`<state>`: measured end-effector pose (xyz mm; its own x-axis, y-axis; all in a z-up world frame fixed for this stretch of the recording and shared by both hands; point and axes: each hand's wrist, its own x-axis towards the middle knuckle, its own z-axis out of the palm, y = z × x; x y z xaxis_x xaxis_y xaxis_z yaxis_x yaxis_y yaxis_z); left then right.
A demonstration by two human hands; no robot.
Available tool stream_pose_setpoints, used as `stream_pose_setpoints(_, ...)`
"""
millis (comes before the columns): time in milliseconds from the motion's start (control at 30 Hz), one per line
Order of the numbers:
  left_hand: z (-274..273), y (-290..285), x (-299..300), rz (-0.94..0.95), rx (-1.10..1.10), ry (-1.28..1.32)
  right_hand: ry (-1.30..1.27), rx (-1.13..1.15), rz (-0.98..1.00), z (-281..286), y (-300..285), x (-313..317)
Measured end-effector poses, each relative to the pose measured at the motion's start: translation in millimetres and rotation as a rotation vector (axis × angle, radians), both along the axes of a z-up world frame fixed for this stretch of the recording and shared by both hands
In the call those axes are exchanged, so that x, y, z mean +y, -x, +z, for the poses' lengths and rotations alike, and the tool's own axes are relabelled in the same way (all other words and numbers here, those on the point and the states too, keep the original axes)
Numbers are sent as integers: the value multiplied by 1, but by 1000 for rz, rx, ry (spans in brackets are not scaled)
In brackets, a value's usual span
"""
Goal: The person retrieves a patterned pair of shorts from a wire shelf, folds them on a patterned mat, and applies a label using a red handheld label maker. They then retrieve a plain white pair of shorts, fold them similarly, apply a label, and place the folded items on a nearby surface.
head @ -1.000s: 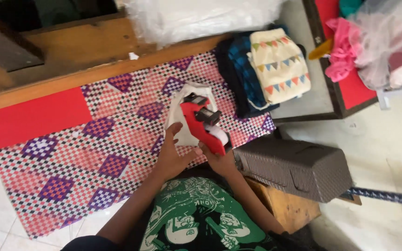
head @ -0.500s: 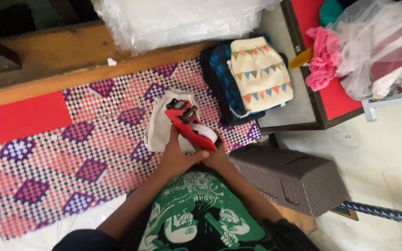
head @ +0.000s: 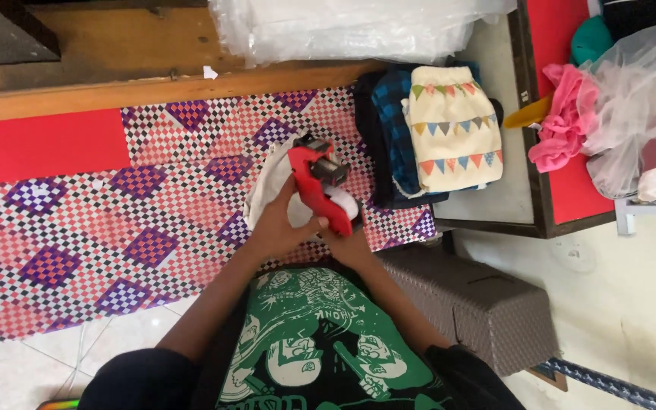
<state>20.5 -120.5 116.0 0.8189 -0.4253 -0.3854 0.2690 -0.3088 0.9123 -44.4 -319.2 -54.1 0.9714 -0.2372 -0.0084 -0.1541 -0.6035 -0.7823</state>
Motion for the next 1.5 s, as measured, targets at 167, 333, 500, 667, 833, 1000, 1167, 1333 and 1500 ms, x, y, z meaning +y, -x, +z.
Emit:
stream_pose_setpoints(167, -135, -5, 16, -28, -562, -255, 14, 87, 42, 29, 3, -3)
stream_pose_setpoints(333, -161, -6, 23, -266, -512, -559, 153, 240, 174, 34, 9, -10)
stream_pose_setpoints(500, -161, -8, 22, -252, -477, -538, 393, 432, 336, 26, 12, -1)
stream_pose_setpoints(667, -144, -7, 22, -208, -395, -483, 326, 525, 331, 38, 15, -3)
stream_pose_setpoints(833, -146, -9, 22, -205, -406, -505, 311, 591, 306, 88, 29, -12)
stream_pose_setpoints(1000, -146, -13, 31, -142, -349, -376, 270, 568, 230, 130, 32, -17)
stream_pose_setpoints(1167, -121, 2, 46, -22, -279, -266, 86, 374, 229, 142, 5, 20)
stream_pose_setpoints(1333, -37, 8, 68, 219, -167, 231, -14, 144, 272, 135, -32, 100)
stream_pose_setpoints(1500, -51, -32, 116, 449, -370, 97, -195, 91, 315, 152, -93, 188)
